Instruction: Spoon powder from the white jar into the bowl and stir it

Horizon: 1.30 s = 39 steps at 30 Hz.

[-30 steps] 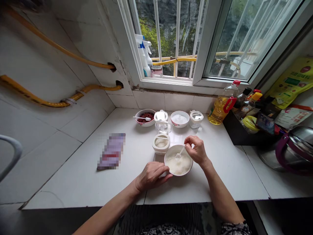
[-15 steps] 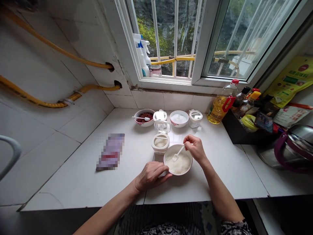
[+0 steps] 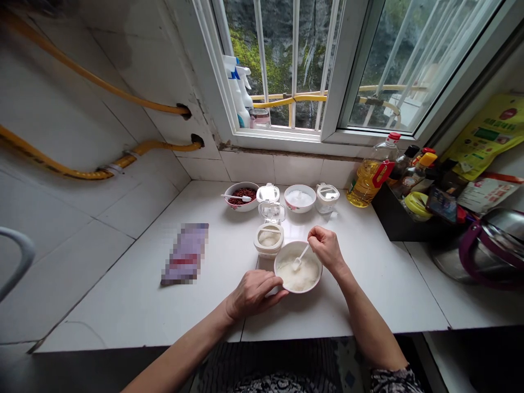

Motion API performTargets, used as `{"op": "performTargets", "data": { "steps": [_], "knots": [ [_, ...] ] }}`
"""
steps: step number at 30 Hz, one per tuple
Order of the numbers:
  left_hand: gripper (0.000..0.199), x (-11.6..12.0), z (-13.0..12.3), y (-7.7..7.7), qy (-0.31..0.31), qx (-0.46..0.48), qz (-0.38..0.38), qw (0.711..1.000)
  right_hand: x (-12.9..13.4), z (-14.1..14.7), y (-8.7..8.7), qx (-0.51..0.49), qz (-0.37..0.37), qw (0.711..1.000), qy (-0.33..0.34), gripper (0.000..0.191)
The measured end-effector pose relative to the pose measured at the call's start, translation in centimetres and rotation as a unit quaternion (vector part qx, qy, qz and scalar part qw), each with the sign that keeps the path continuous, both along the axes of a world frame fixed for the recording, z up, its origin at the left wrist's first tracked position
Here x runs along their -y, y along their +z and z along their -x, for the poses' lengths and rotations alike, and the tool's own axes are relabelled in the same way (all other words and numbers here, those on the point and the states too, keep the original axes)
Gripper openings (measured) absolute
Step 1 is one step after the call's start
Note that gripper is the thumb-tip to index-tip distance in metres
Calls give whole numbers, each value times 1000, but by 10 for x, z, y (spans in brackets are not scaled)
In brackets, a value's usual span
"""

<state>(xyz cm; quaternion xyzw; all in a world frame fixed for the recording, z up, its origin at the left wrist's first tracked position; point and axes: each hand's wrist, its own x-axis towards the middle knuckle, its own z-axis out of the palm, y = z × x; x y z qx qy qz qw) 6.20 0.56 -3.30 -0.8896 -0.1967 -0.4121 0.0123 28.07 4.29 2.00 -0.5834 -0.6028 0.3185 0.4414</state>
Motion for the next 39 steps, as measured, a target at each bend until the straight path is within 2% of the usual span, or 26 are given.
{"op": "performTargets", "data": {
  "steps": [9, 13, 16, 19, 22, 26, 33, 36, 39],
  "knots": [
    [18, 0, 0, -1, -1, 3, -2, 1000, -4, -1, -3, -88, 38, 995, 9, 9],
    [18, 0, 0, -1, -1, 1, -2, 1000, -1, 1, -2, 12, -19, 999, 48, 11],
    [18, 0, 0, 0, -1, 1, -3, 1000, 2, 4, -1, 105, -86, 987, 88, 14],
    [19, 0, 1, 0, 3, -2, -3, 1000, 4, 6, 1, 118, -99, 982, 113, 16],
    [19, 0, 1, -1, 5, -3, -2, 1000, 5, 6, 1, 71, -60, 989, 114, 15],
    [20, 0, 1, -1, 1, -4, -3, 1000, 3, 2, 1, -29, 1, 997, 69, 12],
    [17, -1, 0, 0, -3, 5, -1, 1000, -3, 1, 1, -168, 54, 984, 16, 8],
    [17, -1, 0, 0, -7, 8, -2, 1000, -5, 2, 3, -208, 51, 977, -6, 8],
    [19, -1, 0, 1, -5, 7, -3, 1000, -4, 8, 4, -217, 18, 976, -21, 10]
  ]
}}
